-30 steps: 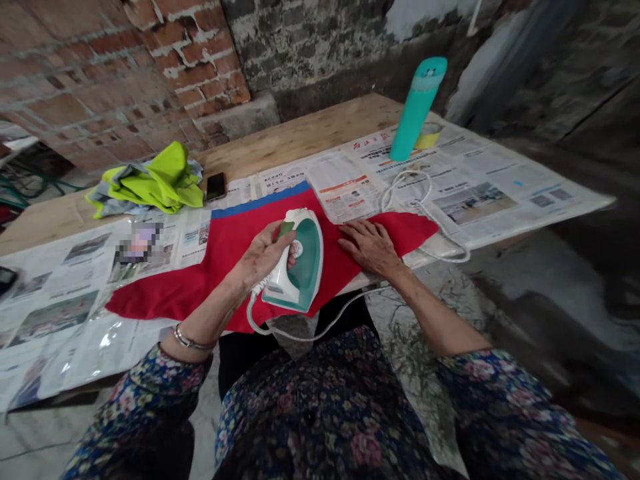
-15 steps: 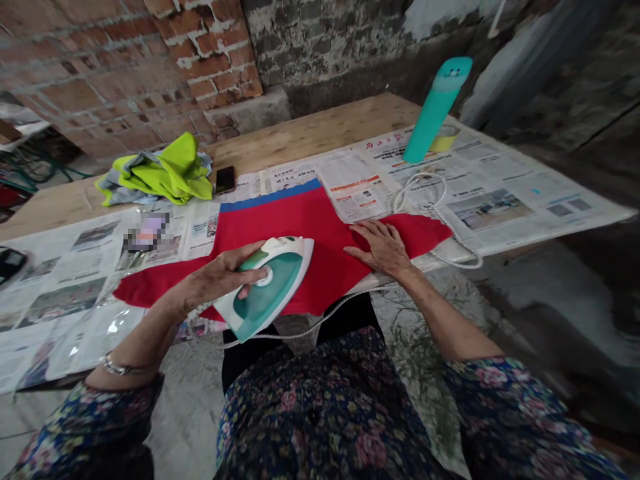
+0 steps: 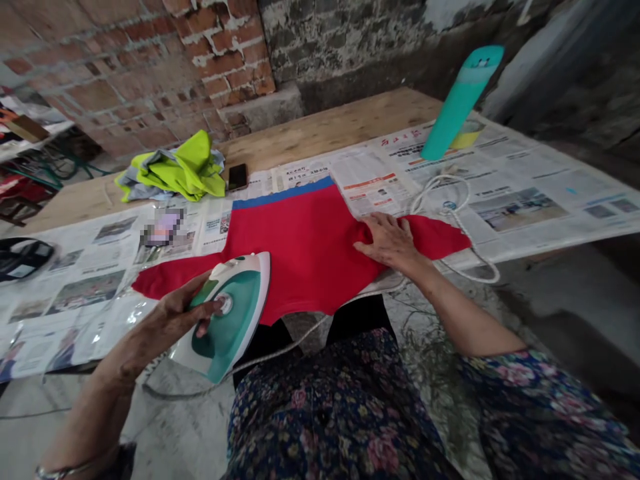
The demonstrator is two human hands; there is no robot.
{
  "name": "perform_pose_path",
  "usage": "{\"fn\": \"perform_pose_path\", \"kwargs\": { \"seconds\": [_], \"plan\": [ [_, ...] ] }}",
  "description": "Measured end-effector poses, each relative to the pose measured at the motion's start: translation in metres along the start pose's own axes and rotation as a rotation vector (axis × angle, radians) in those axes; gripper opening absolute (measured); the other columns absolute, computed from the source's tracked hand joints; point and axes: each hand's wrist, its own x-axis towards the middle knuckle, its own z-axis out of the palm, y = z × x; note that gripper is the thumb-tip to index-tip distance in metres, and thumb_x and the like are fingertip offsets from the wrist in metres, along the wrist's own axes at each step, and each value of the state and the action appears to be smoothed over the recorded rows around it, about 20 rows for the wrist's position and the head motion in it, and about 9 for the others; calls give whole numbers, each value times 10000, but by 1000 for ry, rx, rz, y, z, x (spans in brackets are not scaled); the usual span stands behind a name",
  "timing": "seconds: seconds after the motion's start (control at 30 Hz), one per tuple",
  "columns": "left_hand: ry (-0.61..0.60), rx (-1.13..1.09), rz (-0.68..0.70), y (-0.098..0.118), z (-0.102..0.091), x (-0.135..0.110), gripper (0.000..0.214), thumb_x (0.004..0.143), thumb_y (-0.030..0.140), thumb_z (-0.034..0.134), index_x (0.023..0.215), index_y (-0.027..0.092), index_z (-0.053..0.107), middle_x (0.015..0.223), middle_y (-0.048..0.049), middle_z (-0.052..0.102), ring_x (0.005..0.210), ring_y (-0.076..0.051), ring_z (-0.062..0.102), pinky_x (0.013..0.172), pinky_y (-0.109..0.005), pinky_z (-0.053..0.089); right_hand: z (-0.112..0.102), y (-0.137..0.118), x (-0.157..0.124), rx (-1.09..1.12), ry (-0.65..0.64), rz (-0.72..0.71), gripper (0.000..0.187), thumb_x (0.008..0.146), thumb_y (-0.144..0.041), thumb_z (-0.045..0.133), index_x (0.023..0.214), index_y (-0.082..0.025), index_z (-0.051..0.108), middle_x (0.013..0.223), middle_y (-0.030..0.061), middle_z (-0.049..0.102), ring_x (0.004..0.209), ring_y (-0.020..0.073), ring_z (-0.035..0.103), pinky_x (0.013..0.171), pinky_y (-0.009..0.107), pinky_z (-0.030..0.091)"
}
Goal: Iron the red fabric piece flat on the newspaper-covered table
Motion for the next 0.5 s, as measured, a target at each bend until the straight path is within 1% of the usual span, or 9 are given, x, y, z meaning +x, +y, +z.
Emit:
{"fn": "perform_pose_path", "kwargs": {
  "seconds": [0.07, 0.13, 0.2, 0.23, 0.3, 0.4, 0.5],
  "plan": [
    [58, 7, -24, 0, 1, -6, 873, 650, 681, 741, 1363, 191, 622, 625, 85, 549, 547, -142, 474, 554, -296, 381, 0, -14, 9, -34, 9, -88, 678, 895, -317, 667, 1561, -207, 607, 1660, 174, 546, 1530, 461, 452, 1245, 745, 327],
    [104, 10, -31, 2, 1, -8, 781, 615, 691, 723, 1225, 209, 648, 601, 90, 542, 540, -146, 471, 554, -300, 384, 3, -30, 19, -39, -31, -224, 711, 873, -209, 653, 1581, -173, 596, 1711, 165, 494, 1599, 419, 388, 1310, 663, 287],
    [131, 6, -36, 4, -1, -7, 711, 592, 694, 702, 1118, 220, 649, 577, 91, 544, 537, -149, 473, 563, -300, 397, 11, -44, 27, -2, -123, -322, 661, 925, -167, 589, 1586, -163, 601, 1722, 149, 490, 1624, 353, 381, 1333, 564, 297],
    [140, 7, -39, 6, -2, -5, 686, 588, 697, 691, 1080, 222, 647, 561, 92, 543, 536, -150, 473, 565, -299, 399, 15, -50, 30, 23, -166, -342, 621, 974, -181, 546, 1592, -162, 597, 1721, 145, 494, 1625, 329, 389, 1333, 535, 307],
    [148, 15, -37, 8, -4, 2, 636, 591, 693, 682, 1018, 224, 639, 548, 91, 547, 535, -148, 479, 568, -291, 401, 24, -57, 33, 55, -193, -341, 560, 1069, -271, 467, 1609, -176, 584, 1721, 144, 498, 1625, 317, 398, 1329, 540, 315],
    [189, 3, -19, 11, -7, 13, 562, 584, 680, 702, 912, 235, 601, 578, 89, 564, 532, -132, 481, 554, -271, 394, 36, -57, 33, 46, -125, -342, 571, 1120, -436, 433, 1633, -221, 560, 1736, 133, 480, 1641, 338, 371, 1331, 589, 293],
    [260, -14, -38, 10, -9, 19, 538, 572, 681, 717, 848, 246, 561, 554, 89, 557, 525, -128, 471, 524, -252, 371, 42, -55, 30, 26, -91, -358, 595, 1125, -505, 412, 1639, -242, 554, 1736, 120, 482, 1639, 345, 374, 1328, 596, 296]
  ]
}}
